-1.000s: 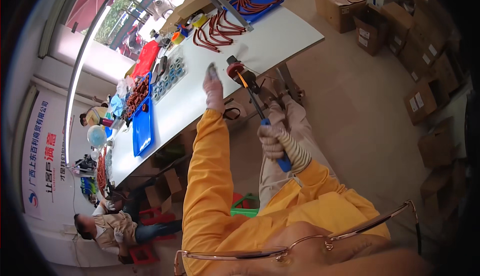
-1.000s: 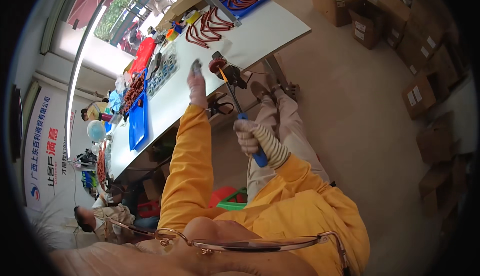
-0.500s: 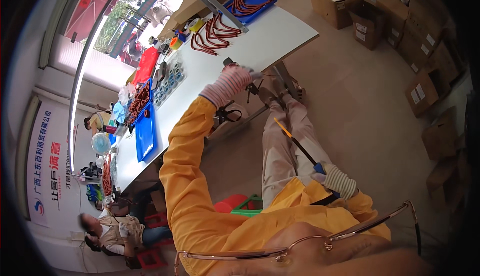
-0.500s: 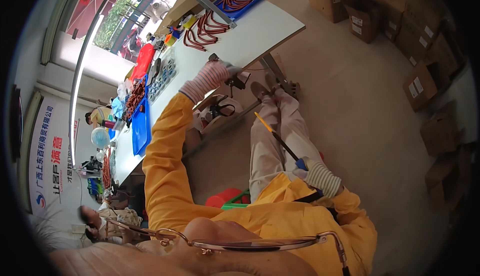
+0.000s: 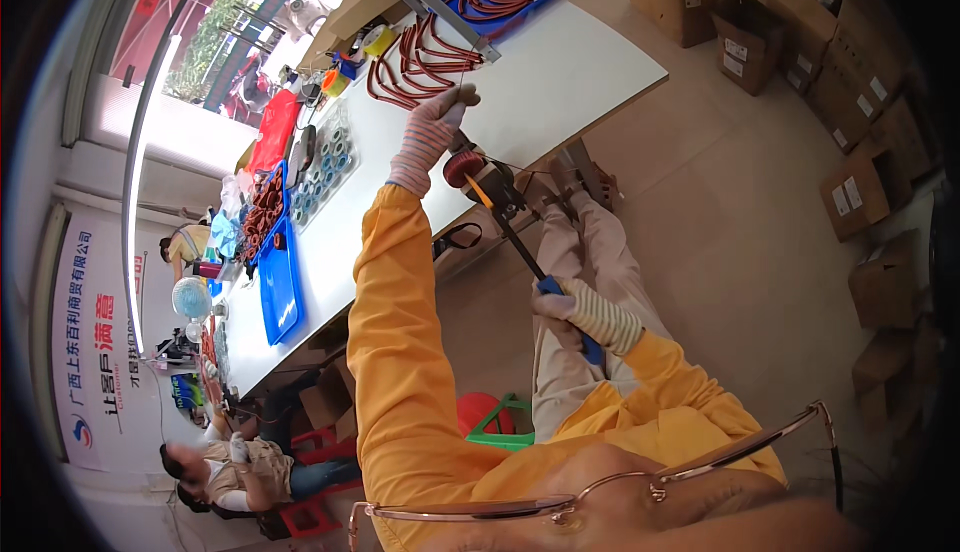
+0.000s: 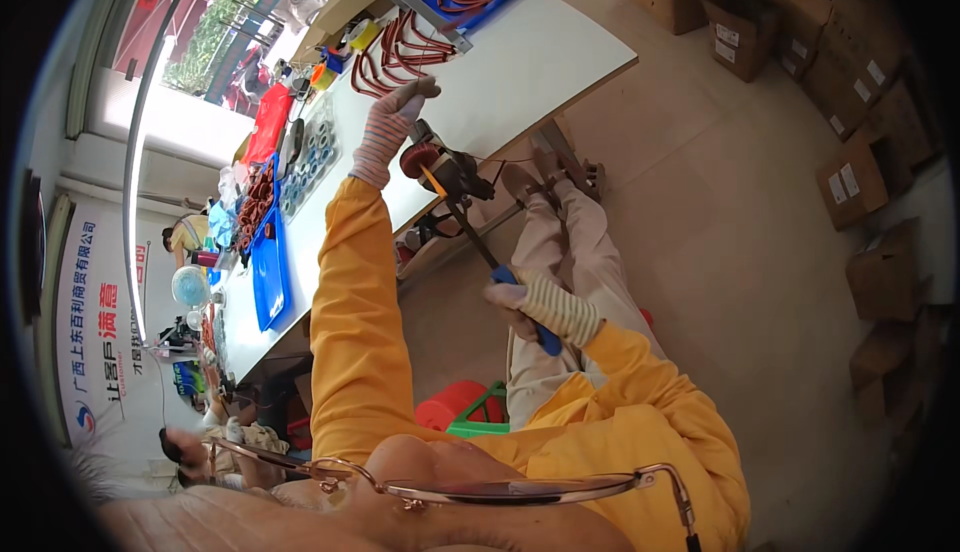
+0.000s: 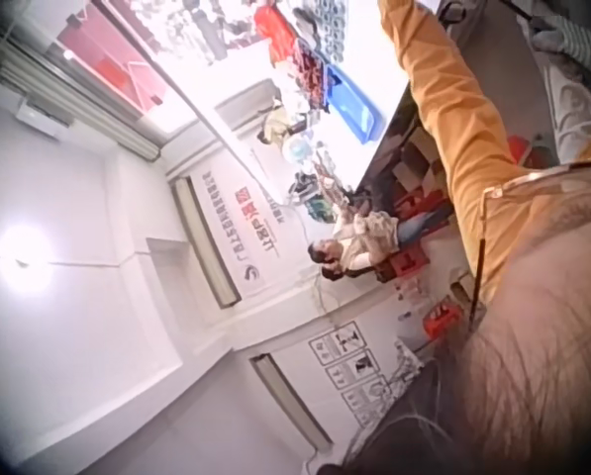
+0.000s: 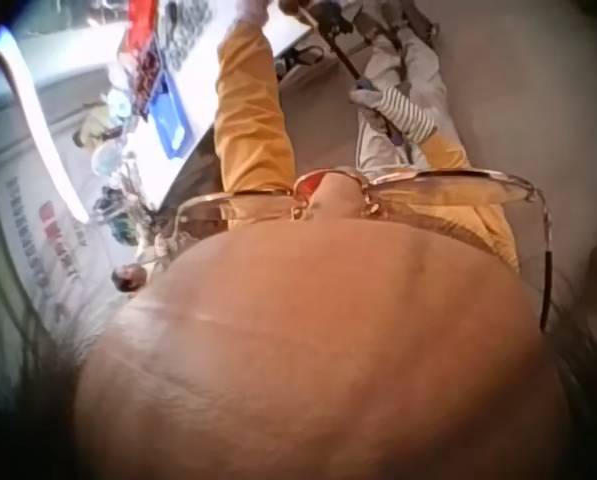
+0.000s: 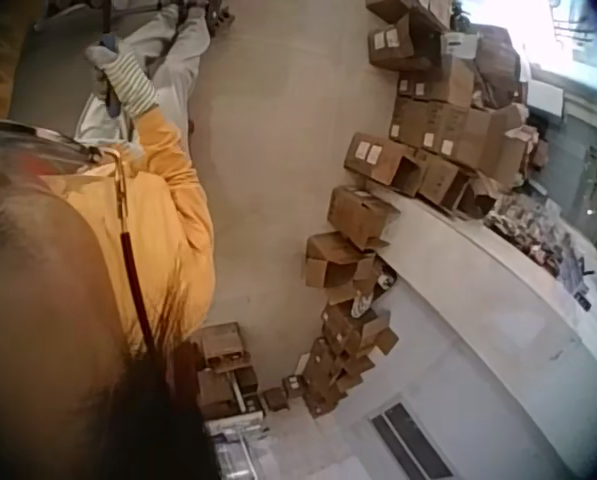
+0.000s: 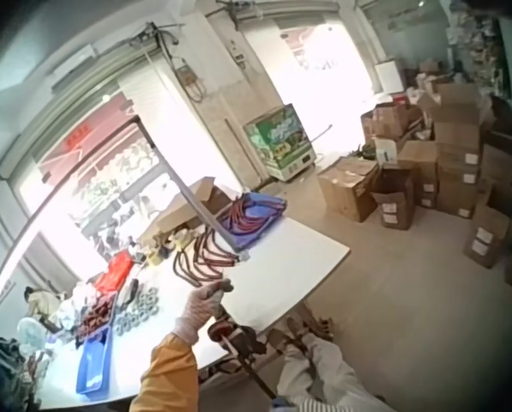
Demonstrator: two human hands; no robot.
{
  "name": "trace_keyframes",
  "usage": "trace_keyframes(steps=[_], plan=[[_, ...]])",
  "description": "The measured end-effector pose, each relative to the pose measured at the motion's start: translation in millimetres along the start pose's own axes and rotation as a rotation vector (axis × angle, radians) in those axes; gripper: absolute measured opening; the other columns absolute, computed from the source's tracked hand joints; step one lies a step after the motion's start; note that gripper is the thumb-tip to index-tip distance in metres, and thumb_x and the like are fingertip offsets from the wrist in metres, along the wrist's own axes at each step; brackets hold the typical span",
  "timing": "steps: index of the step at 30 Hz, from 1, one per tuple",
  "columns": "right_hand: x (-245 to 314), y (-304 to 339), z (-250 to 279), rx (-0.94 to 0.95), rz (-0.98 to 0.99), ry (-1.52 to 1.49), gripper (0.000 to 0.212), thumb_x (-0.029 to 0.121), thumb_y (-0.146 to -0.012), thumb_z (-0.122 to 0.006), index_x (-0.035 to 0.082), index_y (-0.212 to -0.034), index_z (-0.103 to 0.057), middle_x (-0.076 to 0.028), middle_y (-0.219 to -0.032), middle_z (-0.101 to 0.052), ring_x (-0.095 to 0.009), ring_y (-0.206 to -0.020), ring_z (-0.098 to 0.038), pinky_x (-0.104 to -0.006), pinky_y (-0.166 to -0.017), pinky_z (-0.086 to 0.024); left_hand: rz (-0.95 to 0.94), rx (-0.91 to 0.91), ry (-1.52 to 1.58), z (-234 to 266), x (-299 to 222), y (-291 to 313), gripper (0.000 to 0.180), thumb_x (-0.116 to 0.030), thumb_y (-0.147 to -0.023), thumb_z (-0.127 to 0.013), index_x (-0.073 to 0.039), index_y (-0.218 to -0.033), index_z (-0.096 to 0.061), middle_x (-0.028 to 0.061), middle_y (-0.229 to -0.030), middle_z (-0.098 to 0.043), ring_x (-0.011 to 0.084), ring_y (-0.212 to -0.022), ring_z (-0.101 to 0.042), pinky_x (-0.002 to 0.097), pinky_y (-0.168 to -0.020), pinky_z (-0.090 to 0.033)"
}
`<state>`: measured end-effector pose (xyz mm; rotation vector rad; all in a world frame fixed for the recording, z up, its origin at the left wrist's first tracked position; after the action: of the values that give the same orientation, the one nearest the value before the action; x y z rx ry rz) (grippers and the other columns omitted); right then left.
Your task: Crimping metal connectors onto electrical wires using a tool.
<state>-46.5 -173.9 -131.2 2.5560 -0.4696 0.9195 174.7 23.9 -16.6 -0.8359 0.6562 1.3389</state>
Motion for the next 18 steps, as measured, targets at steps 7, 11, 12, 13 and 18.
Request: trace_keyframes(steps=[7, 11, 12, 13, 18], plan=[[11.1, 8.2, -65.4, 0.384, -0.034, -0.723, 0.015, 0.024, -0.093, -0.051, 0.01, -0.086, -0.05, 0.01, -0.052, -0.025, 0.0, -0.035, -0.022, -0.0164, -0.032, -0.02, -0.077, -0.228, 0.458, 22.7, 55.9, 47.3, 0.032, -0.005, -0.091, -0.048, -0.003, -0.122, -0.054, 0.0025, -0.108, -0.062, 0.0074, -0.094, -0.054, 0.0215, -0.084, -0.043], [-1.1, 34.8, -71.1, 0.317, -0.049, -0.682, 0.022, 0.019, -0.093, -0.05, 0.016, -0.072, -0.041, 0.011, -0.052, -0.023, 0.0, -0.036, -0.021, -0.017, -0.033, -0.018, -0.049, -0.658, -0.1, 55.1, 47.7, 110.8, 0.028, -0.009, -0.092, -0.049, -0.002, -0.118, -0.056, 0.0077, -0.104, -0.063, 0.0125, -0.096, -0.056, 0.0244, -0.086, -0.044], [-1.2, 54.2, -74.4, 0.259, 0.003, -0.614, 0.022, 0.021, -0.092, -0.052, 0.017, -0.073, -0.041, 0.01, -0.05, -0.025, -0.001, -0.037, -0.024, -0.0174, -0.035, -0.019, -0.089, -0.789, -0.201, 73.0, 38.5, 135.6, 0.025, -0.012, -0.092, -0.05, -0.002, -0.115, -0.056, 0.013, -0.105, -0.063, 0.0174, -0.098, -0.058, 0.0268, -0.085, -0.045], [-16.2, 71.1, -51.4, 0.153, -0.009, -0.524, 0.022, 0.023, -0.091, -0.053, 0.017, -0.073, -0.042, 0.01, -0.05, -0.026, -0.002, -0.038, -0.025, -0.0181, -0.036, -0.019, -0.094, -0.818, -0.434, 49.5, 9.6, 138.7, 0.027, -0.01, -0.09, -0.052, -0.003, -0.116, -0.055, 0.016, -0.108, -0.061, 0.0251, -0.098, -0.059, 0.0313, -0.084, -0.048], [-80.3, 209.9, 26.1, -0.284, -0.177, -0.002, 0.02, 0.028, -0.086, -0.058, 0.011, -0.08, -0.049, 0.005, -0.05, -0.038, -0.006, -0.037, -0.034, -0.0207, -0.035, -0.027, -0.508, -0.25, -0.96, -40.2, -102.9, 142.6, 0.047, -0.005, -0.077, -0.058, -0.01, -0.123, -0.049, 0.0134, -0.115, -0.055, 0.0322, -0.111, -0.05, 0.0386, -0.091, -0.044]])
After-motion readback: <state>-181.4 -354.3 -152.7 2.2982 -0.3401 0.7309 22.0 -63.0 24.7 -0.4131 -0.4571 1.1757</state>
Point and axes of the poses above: each hand's wrist, its own y-axis away from the middle knuckle, its own z-axis out of the back of the hand, x = y × z, the point moved 9 cm from there along -y, towards the middle knuckle
